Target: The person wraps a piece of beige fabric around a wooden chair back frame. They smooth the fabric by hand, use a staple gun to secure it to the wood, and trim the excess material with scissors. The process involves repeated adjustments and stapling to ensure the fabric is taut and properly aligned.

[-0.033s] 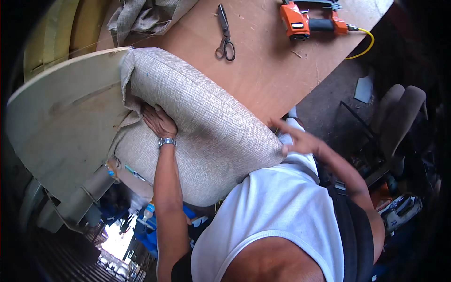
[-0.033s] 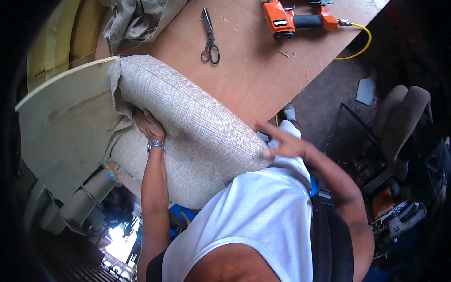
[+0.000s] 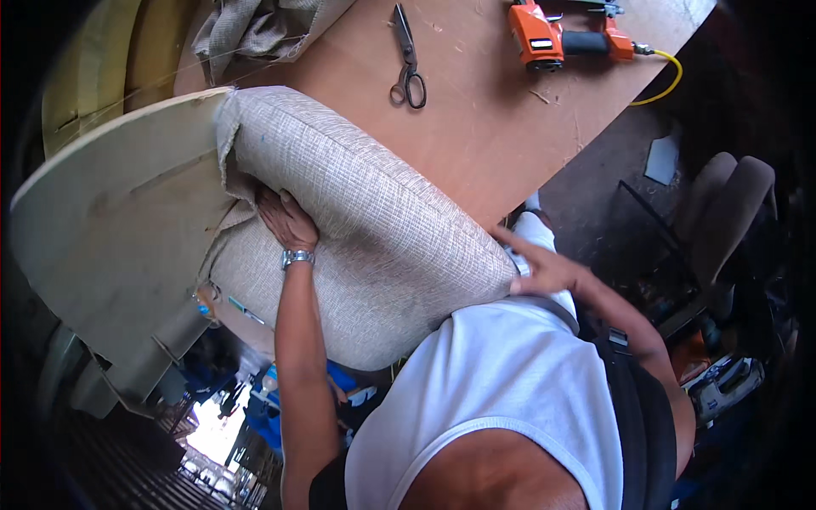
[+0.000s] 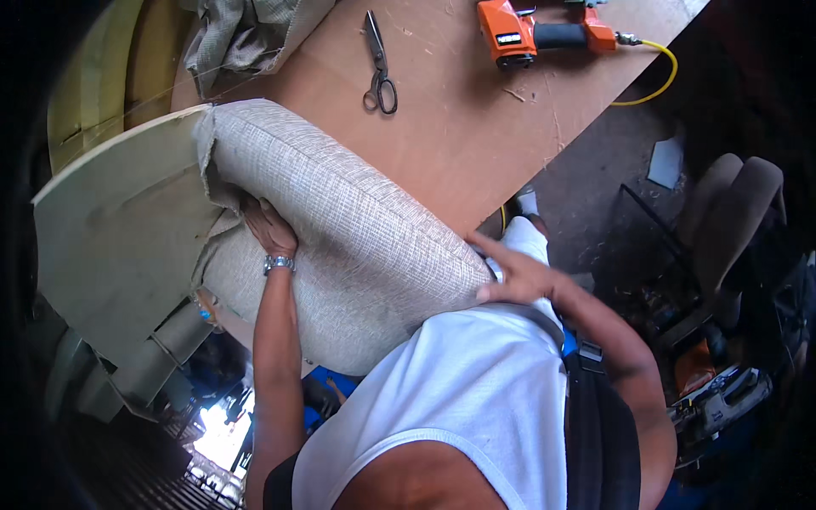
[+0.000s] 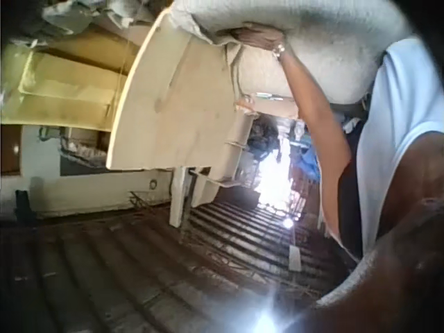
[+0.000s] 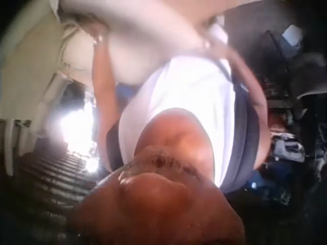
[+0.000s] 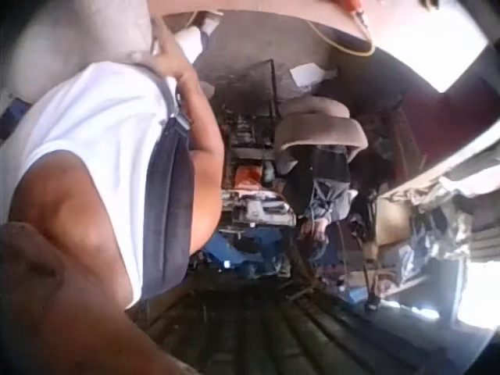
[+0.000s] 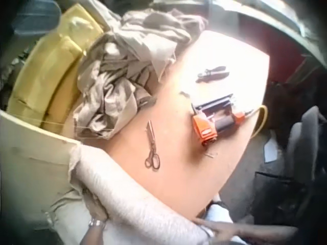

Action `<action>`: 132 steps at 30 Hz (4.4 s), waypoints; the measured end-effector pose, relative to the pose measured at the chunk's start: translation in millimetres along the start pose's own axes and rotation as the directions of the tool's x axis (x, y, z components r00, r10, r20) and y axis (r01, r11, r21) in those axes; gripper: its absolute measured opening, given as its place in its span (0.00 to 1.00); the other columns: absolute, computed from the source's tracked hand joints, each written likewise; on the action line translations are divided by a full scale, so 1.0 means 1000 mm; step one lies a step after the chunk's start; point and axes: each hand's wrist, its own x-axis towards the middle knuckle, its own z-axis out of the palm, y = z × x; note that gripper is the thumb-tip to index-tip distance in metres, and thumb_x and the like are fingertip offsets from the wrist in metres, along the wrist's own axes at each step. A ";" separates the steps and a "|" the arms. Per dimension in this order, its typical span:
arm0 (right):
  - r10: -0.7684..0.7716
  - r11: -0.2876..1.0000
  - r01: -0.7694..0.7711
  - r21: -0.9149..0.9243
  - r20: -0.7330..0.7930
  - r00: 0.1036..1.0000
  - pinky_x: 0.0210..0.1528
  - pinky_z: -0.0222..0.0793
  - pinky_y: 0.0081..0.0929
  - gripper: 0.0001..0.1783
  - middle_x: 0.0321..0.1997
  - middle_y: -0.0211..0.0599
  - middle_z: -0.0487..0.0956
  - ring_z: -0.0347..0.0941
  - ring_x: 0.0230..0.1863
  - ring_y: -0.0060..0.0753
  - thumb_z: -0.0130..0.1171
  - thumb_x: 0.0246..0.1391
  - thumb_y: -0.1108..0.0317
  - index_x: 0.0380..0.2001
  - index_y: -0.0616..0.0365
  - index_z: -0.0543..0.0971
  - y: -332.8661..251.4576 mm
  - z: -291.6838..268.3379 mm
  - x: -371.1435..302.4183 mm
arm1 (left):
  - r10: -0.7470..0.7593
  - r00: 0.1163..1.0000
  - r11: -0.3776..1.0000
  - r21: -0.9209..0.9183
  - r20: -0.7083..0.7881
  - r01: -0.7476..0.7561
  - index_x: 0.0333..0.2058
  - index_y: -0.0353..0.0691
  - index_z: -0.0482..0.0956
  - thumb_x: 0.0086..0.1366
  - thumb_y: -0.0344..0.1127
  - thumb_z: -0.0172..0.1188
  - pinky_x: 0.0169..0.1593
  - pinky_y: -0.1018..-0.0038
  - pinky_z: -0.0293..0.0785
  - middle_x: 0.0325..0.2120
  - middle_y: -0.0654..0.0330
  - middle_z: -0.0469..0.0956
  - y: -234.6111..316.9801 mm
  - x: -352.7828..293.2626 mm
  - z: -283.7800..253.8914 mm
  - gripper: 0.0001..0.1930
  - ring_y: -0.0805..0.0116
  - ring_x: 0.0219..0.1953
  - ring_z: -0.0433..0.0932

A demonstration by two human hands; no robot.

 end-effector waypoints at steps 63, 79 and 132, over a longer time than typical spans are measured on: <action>-0.368 0.484 0.050 -0.874 -0.151 0.917 0.78 0.33 0.62 0.63 0.78 0.62 0.45 0.37 0.80 0.62 0.56 0.54 0.27 0.74 0.64 0.47 -0.070 0.063 0.063 | 0.440 0.898 0.898 -0.004 0.005 -0.440 0.70 0.26 0.52 0.70 0.70 0.28 0.69 0.40 0.50 0.69 0.30 0.54 0.027 -0.125 0.015 0.49 0.30 0.70 0.56; -0.427 0.542 0.640 -0.544 0.478 0.768 0.75 0.53 0.53 0.35 0.69 0.60 0.66 0.60 0.73 0.53 0.59 0.60 0.53 0.63 0.66 0.70 -0.136 0.114 0.220 | 0.324 0.926 0.702 0.607 0.192 -0.371 0.71 0.39 0.55 0.70 0.69 0.40 0.73 0.39 0.33 0.73 0.39 0.49 0.004 -0.127 0.032 0.44 0.45 0.75 0.49; -0.383 -0.239 0.204 -0.949 0.285 0.879 0.76 0.45 0.51 0.36 0.72 0.50 0.62 0.53 0.73 0.53 0.48 0.64 0.46 0.69 0.55 0.63 -0.069 0.202 0.399 | 0.002 1.000 0.776 -0.630 0.008 0.003 0.53 0.28 0.78 0.62 0.72 0.55 0.66 0.58 0.66 0.55 0.42 0.77 -0.044 0.003 -0.059 0.44 0.46 0.60 0.74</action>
